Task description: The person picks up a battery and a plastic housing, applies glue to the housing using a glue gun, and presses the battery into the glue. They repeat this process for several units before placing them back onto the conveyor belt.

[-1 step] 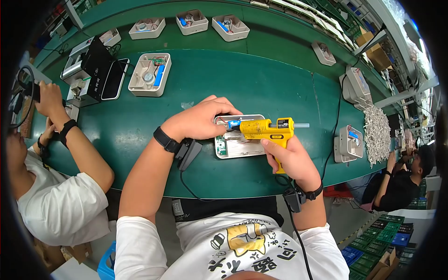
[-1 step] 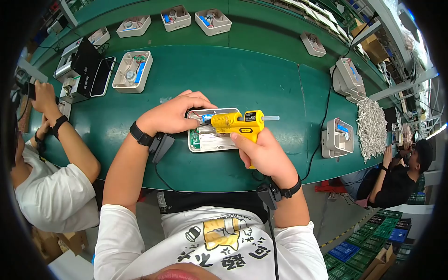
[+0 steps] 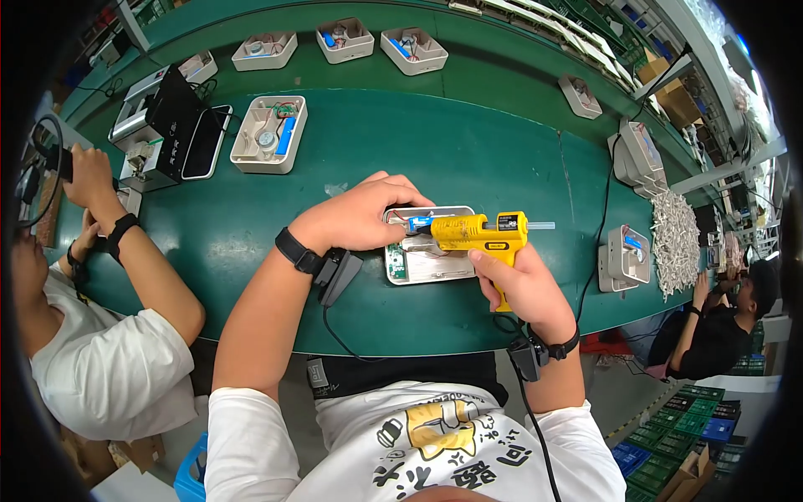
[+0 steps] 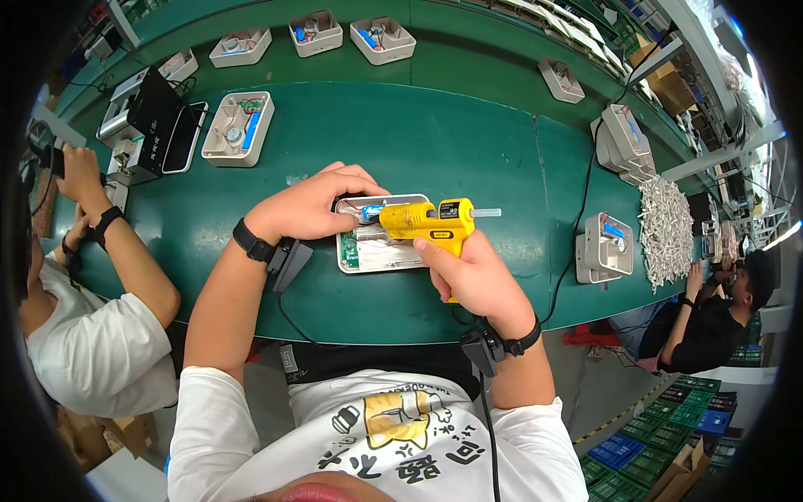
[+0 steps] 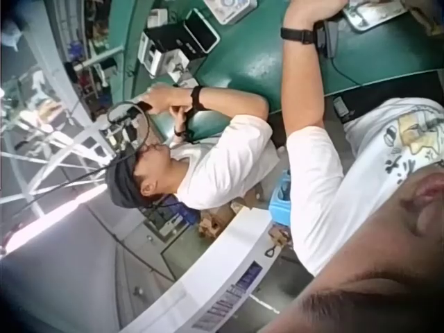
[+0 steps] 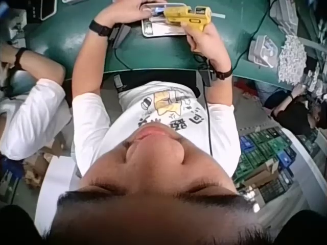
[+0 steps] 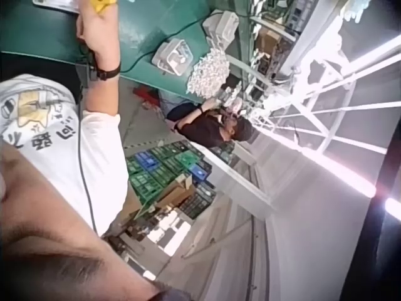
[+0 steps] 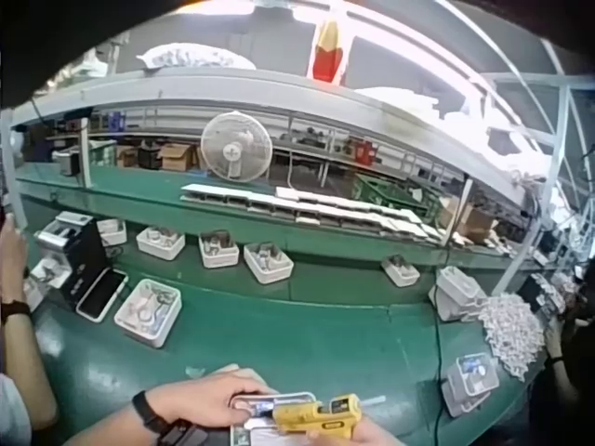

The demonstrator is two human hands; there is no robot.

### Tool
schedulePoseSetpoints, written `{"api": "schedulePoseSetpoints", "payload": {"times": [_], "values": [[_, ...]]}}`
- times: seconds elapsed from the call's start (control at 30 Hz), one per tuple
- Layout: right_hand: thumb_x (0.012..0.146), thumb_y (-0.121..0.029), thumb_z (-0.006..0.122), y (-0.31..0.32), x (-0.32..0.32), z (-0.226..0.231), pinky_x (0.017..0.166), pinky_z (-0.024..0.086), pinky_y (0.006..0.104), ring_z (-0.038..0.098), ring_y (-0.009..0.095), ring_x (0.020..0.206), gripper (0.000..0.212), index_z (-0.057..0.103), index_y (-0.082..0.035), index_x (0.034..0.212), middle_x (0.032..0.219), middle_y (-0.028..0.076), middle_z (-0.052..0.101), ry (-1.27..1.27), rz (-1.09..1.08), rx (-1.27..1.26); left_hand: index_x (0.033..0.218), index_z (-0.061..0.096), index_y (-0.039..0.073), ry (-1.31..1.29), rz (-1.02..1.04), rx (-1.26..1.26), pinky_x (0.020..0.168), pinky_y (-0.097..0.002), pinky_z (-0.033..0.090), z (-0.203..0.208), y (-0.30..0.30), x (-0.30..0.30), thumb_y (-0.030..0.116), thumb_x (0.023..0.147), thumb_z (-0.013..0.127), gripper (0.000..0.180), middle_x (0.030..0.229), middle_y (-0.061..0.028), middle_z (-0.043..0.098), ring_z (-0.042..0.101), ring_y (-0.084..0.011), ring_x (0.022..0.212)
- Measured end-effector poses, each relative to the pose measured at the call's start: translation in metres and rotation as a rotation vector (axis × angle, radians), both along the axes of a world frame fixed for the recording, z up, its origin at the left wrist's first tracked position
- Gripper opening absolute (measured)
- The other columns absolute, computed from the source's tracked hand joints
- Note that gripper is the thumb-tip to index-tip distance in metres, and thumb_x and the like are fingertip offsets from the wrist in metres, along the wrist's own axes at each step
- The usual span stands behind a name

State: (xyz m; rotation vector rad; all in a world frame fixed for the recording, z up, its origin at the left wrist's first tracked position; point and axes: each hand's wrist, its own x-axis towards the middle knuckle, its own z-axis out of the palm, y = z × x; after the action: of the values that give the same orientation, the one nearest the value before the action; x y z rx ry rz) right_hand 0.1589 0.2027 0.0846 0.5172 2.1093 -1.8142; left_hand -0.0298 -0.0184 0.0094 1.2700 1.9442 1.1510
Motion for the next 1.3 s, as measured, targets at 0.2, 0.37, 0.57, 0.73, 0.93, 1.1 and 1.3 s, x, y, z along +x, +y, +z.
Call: {"api": "schedulePoseSetpoints", "payload": {"times": [0.2,0.37,0.57,0.73,0.93,1.1,1.3], "values": [[0.109,-0.022,0.063,0.001,0.002,0.0,0.048,0.046,0.0233,0.058,0.009,0.056,0.028,0.065,-0.003,0.13,0.082,0.004,0.074,0.078,-0.034,0.074,0.135,0.074,0.01,0.023,-0.013,0.006,0.109,-0.0383,0.046,0.0,0.0,0.0,0.013,0.086,0.068,0.05,0.126,-0.0081,0.069,0.055,-0.0282,0.119],[0.109,-0.021,0.061,-0.008,-0.008,0.007,0.048,0.046,0.0219,0.058,0.007,0.057,0.035,0.063,0.0,0.137,0.095,0.009,0.079,0.082,-0.003,0.115,0.134,0.075,0.01,0.018,-0.008,0.006,0.109,-0.0382,0.046,-0.002,0.002,0.0,0.013,0.086,0.068,0.048,0.125,-0.0079,0.069,0.055,-0.028,0.119],[0.107,-0.024,0.063,-0.004,-0.009,0.009,0.048,0.047,0.0243,0.058,0.008,0.056,0.037,0.065,0.003,0.132,0.102,0.013,0.08,0.119,0.031,0.005,0.127,0.077,0.008,-0.038,0.044,0.063,0.1,-0.0371,0.052,-0.007,-0.002,-0.006,0.012,0.087,0.068,0.042,0.118,-0.0091,0.071,0.061,-0.0264,0.111],[0.105,-0.031,0.064,0.039,-0.003,0.001,0.048,0.048,0.0255,0.057,0.012,0.055,0.036,0.066,0.002,0.121,0.102,0.018,0.079,0.214,-0.04,-0.104,0.122,0.077,0.002,0.011,0.181,-0.036,0.08,-0.0318,0.057,0.01,-0.005,-0.01,0.001,0.088,0.061,0.037,0.101,-0.0096,0.073,0.07,-0.0165,0.089],[0.105,-0.035,0.06,0.111,-0.014,-0.036,0.05,0.047,0.0301,0.055,0.016,0.053,0.032,0.062,-0.003,0.112,0.105,0.019,0.075,0.413,-0.082,-0.443,0.115,0.076,-0.001,-0.069,0.462,0.13,0.06,-0.0291,0.056,-0.006,-0.002,-0.015,0.005,0.097,0.06,0.024,0.089,-0.0091,0.075,0.07,-0.0123,0.07],[0.105,-0.035,0.058,0.126,-0.01,-0.049,0.051,0.044,0.0333,0.05,0.017,0.053,0.029,0.06,-0.007,0.112,0.107,0.015,0.07,0.547,-0.27,-0.749,0.117,0.072,-0.003,-0.306,0.765,0.296,0.05,-0.0275,0.056,-0.009,0.05,-0.027,0.009,0.106,0.056,0.023,0.089,-0.0071,0.075,0.069,-0.0124,0.059],[0.103,-0.035,0.058,0.121,-0.012,-0.052,0.05,0.042,0.0328,0.049,0.017,0.054,0.029,0.059,-0.007,0.112,0.106,0.013,0.069,0.534,-0.407,-0.827,0.128,0.065,-0.004,0.097,0.738,0.551,0.103,-0.0452,0.054,-0.043,0.158,-0.091,0.005,0.095,0.062,0.034,0.132,-0.0271,0.067,0.066,-0.0412,0.122]]}}
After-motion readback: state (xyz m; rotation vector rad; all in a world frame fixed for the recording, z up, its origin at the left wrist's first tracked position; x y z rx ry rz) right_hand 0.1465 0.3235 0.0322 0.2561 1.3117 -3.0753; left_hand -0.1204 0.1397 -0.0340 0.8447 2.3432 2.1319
